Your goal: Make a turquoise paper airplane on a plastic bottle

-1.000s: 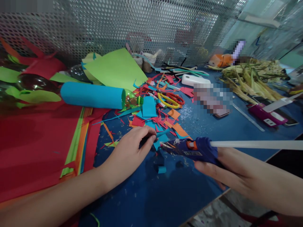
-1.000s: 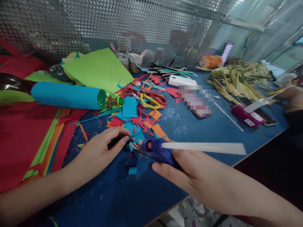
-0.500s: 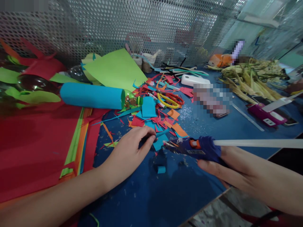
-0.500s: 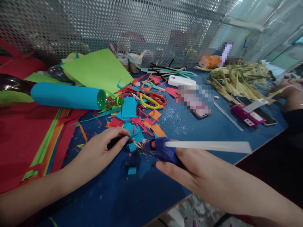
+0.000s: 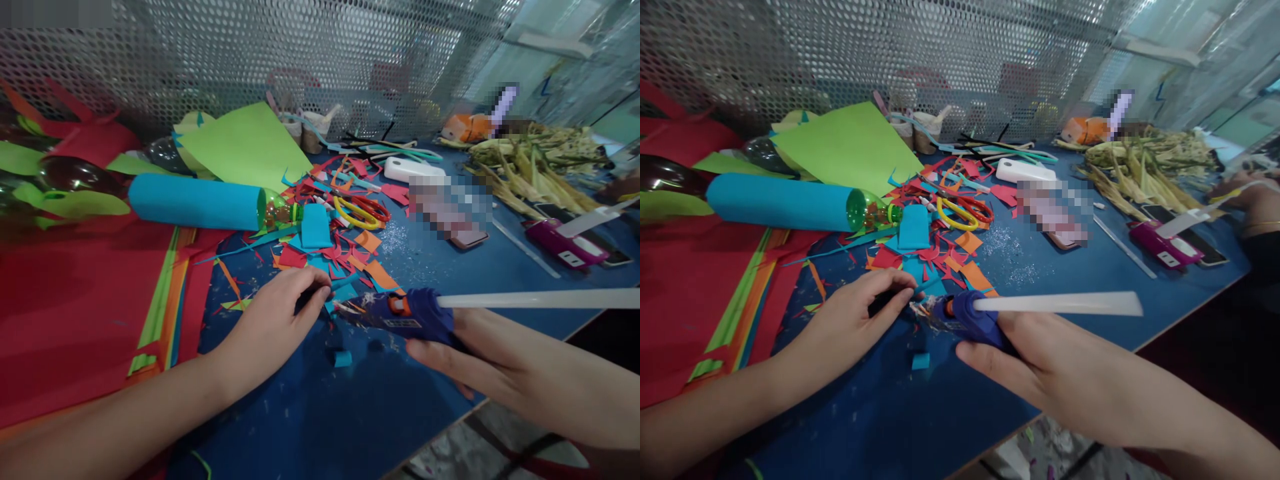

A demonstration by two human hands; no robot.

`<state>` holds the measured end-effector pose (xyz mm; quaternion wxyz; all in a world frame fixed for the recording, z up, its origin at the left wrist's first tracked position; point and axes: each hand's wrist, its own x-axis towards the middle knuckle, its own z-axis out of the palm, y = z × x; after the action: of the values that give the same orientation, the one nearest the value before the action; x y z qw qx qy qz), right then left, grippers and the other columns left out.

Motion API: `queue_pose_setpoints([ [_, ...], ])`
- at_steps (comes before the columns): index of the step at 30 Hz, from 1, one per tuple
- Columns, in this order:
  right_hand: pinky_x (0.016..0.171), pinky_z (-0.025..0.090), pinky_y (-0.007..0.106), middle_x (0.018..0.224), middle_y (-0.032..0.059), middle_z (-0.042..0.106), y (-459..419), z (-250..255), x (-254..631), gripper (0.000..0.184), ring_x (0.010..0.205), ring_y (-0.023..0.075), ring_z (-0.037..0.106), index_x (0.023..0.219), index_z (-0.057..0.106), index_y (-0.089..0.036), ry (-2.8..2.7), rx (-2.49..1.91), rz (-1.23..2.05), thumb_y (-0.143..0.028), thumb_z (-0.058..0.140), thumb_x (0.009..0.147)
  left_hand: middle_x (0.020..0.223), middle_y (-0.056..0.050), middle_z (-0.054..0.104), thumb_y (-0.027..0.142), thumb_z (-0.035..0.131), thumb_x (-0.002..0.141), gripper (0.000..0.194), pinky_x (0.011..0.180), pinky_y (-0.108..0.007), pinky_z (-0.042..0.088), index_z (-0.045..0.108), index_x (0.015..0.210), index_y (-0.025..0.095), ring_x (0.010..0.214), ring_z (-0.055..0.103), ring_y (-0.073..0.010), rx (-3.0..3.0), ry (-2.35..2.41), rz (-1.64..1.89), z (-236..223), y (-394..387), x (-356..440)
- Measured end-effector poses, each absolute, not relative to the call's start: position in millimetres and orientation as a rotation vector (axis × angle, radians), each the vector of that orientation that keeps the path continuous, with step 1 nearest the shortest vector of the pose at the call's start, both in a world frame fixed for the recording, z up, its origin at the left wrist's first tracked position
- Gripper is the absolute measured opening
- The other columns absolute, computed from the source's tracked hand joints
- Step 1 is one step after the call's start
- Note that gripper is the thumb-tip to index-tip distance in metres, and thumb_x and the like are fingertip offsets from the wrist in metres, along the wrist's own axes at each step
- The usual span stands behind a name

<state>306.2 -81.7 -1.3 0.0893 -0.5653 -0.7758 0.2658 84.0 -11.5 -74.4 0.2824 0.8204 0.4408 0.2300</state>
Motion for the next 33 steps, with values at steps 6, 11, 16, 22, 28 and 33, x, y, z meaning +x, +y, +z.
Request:
queue_pose_setpoints([
  [6,0.048,0.05,0.03,0.06,0.0019,0.062,-82,-5,311,0.05,0.05,0.0173,0.058,0.068,0.06,-0.024,-2.333,-1.737,0.743,-0.06,0.031,0.09,0.09,0.0,0.066,0.028,0.044,0.092,0.015,0.078,-0.03,0.048,0.058,0.09,0.023,0.087,0.063,-0.0187,2.197,1.181,0.605,-73,-12,84],
  [11,0.044,0.05,0.03,0.055,0.003,0.061,-82,-2,314,0.057,0.045,0.0174,0.057,0.063,0.06,-0.024,-2.318,-1.738,0.692,-0.061,0.026,0.089,0.091,0.0,0.067,0.029,0.043,0.092,0.017,0.078,-0.03,0.048,0.058,0.089,0.024,0.087,0.063,-0.0193,2.205,1.191,0.601,-72,-11,85],
  [16,0.044,0.05,0.032,0.053,0.0041,0.06,-80,2,316,0.061,0.044,0.0187,0.057,0.063,0.063,-0.024,-2.349,-1.723,0.688,-0.061,0.022,0.09,0.093,-0.001,0.068,0.029,0.044,0.093,0.016,0.077,-0.03,0.048,0.059,0.092,0.023,0.088,0.064,-0.0197,2.228,1.195,0.606,-74,-11,84],
  [22,0.044,0.049,0.03,0.058,0.005,0.062,-83,-3,327,0.058,0.048,0.0191,0.057,0.077,0.07,-0.024,-2.441,-1.581,0.589,-0.057,0.025,0.092,0.093,0.0,0.068,0.03,0.045,0.092,0.015,0.079,-0.03,0.048,0.059,0.09,0.024,0.089,0.064,-0.0195,2.229,1.194,0.62,-74,-11,83],
  [28,0.048,0.051,0.031,0.065,0.0077,0.066,-84,-5,334,0.062,0.054,0.0205,0.06,0.088,0.074,-0.024,-2.536,-1.464,0.45,-0.053,0.019,0.096,0.092,0.0,0.068,0.031,0.045,0.093,0.015,0.079,-0.03,0.049,0.058,0.09,0.024,0.087,0.064,-0.0192,2.221,1.193,0.62,-75,-11,84],
  [33,0.049,0.05,0.029,0.069,0.0079,0.068,-86,-8,342,0.049,0.057,0.0202,0.062,0.096,0.075,-0.026,-2.606,-1.321,0.307,-0.038,0.027,0.098,0.092,0.0,0.067,0.03,0.045,0.092,0.014,0.078,-0.03,0.048,0.058,0.09,0.024,0.087,0.064,-0.0191,2.227,1.189,0.618,-75,-10,84],
])
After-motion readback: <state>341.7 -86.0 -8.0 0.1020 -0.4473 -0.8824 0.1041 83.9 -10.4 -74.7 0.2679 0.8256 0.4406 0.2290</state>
